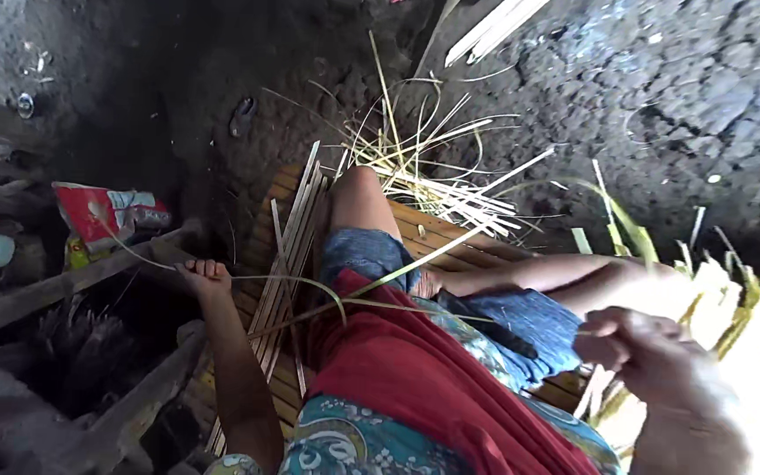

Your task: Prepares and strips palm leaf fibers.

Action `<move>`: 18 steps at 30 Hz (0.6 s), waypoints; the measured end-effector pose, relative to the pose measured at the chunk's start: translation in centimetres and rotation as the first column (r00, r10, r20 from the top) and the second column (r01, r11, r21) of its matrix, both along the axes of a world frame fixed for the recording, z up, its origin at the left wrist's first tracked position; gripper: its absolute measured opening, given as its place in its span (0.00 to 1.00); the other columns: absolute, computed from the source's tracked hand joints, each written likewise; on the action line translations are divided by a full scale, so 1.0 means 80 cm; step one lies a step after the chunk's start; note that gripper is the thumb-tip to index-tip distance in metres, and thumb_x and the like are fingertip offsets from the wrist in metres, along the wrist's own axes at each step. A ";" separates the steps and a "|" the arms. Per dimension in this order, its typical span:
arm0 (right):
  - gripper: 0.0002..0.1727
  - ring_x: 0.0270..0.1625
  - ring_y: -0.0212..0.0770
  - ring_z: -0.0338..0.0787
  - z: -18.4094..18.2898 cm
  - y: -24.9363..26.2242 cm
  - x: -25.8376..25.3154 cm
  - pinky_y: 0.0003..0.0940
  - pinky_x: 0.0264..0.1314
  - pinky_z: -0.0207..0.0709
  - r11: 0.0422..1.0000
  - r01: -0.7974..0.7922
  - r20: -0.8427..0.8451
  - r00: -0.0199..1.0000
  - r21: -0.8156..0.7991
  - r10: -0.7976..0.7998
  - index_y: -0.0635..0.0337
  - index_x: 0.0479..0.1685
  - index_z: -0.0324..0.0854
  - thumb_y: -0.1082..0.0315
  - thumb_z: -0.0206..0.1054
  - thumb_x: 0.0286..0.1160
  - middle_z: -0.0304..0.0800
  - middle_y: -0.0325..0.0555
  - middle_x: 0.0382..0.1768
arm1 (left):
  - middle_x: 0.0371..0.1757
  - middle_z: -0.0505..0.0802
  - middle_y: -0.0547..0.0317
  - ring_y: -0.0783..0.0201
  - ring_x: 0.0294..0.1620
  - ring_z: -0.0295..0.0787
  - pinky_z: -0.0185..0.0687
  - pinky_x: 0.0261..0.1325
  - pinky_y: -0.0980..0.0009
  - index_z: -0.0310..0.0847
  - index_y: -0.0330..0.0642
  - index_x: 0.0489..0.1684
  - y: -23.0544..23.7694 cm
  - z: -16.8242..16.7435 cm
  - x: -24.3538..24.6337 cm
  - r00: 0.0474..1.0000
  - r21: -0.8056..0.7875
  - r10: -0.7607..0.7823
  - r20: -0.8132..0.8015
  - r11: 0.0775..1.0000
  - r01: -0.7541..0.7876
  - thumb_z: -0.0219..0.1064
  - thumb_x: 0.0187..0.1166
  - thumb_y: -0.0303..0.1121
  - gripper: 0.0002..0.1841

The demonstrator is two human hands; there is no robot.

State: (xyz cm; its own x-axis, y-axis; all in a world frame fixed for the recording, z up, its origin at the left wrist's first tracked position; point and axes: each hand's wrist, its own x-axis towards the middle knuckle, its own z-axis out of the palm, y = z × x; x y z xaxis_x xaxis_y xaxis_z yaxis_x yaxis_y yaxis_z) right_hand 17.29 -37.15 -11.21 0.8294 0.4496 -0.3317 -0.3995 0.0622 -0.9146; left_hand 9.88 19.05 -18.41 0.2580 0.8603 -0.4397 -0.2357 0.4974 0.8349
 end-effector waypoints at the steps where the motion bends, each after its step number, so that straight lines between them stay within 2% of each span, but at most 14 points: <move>1: 0.17 0.18 0.16 0.79 0.000 -0.011 0.008 0.15 0.24 0.76 0.995 0.089 -0.022 0.996 -0.034 -0.090 0.28 0.31 0.90 0.39 0.61 0.82 0.83 0.14 0.17 | 0.04 0.64 0.77 0.79 0.04 0.60 0.62 0.12 0.83 0.59 0.59 0.14 0.001 -0.003 -0.018 0.999 -0.006 -0.033 -0.043 0.999 0.032 0.26 0.94 0.55 0.31; 4: 0.18 0.15 0.17 0.77 -0.002 -0.034 0.025 0.15 0.21 0.74 0.970 0.223 -0.053 0.972 -0.095 -0.228 0.29 0.24 0.86 0.39 0.62 0.81 0.79 0.15 0.13 | 0.05 0.64 0.77 0.78 0.03 0.59 0.60 0.11 0.83 0.60 0.59 0.14 0.007 -0.007 -0.051 0.988 -0.023 -0.043 -0.147 0.999 0.040 0.30 0.94 0.55 0.30; 5: 0.19 0.14 0.17 0.76 -0.004 -0.041 0.028 0.15 0.21 0.74 0.964 0.246 -0.053 0.966 -0.100 -0.252 0.30 0.23 0.85 0.42 0.60 0.84 0.78 0.16 0.12 | 0.05 0.65 0.77 0.78 0.03 0.59 0.60 0.11 0.82 0.60 0.59 0.15 0.012 -0.008 -0.058 0.985 -0.007 -0.036 -0.171 0.999 0.036 0.30 0.94 0.55 0.30; 8: 0.26 0.13 0.16 0.75 -0.011 -0.057 0.039 0.13 0.20 0.73 0.940 0.315 -0.065 0.943 -0.133 -0.326 0.31 0.21 0.80 0.51 0.45 0.93 0.75 0.16 0.11 | 0.05 0.63 0.77 0.79 0.03 0.58 0.58 0.10 0.83 0.61 0.57 0.20 0.022 0.003 -0.067 0.969 0.054 -0.004 -0.249 0.998 0.019 0.30 0.95 0.54 0.28; 11: 0.29 0.12 0.15 0.73 -0.014 -0.051 0.056 0.11 0.20 0.70 0.877 0.438 -0.068 0.886 -0.198 -0.458 0.31 0.18 0.78 0.56 0.39 0.94 0.74 0.15 0.09 | 0.05 0.63 0.78 0.79 0.03 0.57 0.58 0.10 0.83 0.62 0.57 0.21 0.032 0.018 -0.065 0.956 0.092 -0.050 -0.288 0.993 0.079 0.31 0.95 0.53 0.27; 13: 0.29 0.12 0.16 0.71 -0.017 -0.050 0.069 0.12 0.21 0.69 0.781 0.574 -0.088 0.789 -0.246 -0.608 0.34 0.18 0.73 0.57 0.37 0.94 0.72 0.17 0.09 | 0.06 0.63 0.78 0.79 0.03 0.57 0.58 0.10 0.83 0.63 0.56 0.23 0.040 0.021 -0.065 0.949 0.113 -0.082 -0.304 0.986 0.122 0.32 0.96 0.53 0.26; 16: 0.22 0.15 0.16 0.71 -0.043 -0.081 0.100 0.12 0.25 0.71 0.593 0.766 -0.112 0.585 -0.250 -0.803 0.35 0.26 0.69 0.53 0.40 0.96 0.69 0.16 0.12 | 0.06 0.63 0.78 0.79 0.03 0.57 0.58 0.09 0.83 0.64 0.57 0.23 0.050 0.031 -0.065 0.932 0.126 -0.106 -0.345 0.979 0.158 0.32 0.95 0.54 0.27; 18: 0.20 0.18 0.16 0.72 -0.053 -0.069 0.135 0.15 0.29 0.73 0.590 0.786 -0.113 0.580 -0.186 -0.807 0.33 0.28 0.70 0.52 0.44 0.94 0.70 0.15 0.14 | 0.07 0.64 0.79 0.80 0.04 0.57 0.59 0.10 0.83 0.65 0.57 0.24 0.066 0.041 -0.049 0.915 0.158 -0.146 -0.376 0.963 0.218 0.33 0.95 0.55 0.26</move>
State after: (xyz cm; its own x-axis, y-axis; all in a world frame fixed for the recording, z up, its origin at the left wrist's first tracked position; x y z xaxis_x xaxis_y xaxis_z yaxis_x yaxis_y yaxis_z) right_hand 28.05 -42.64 -15.45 0.7620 -0.4100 -0.5013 -0.3809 0.3423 -0.8590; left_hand 5.93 24.33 -15.14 0.2745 0.8905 -0.3628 0.1760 0.3244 0.9294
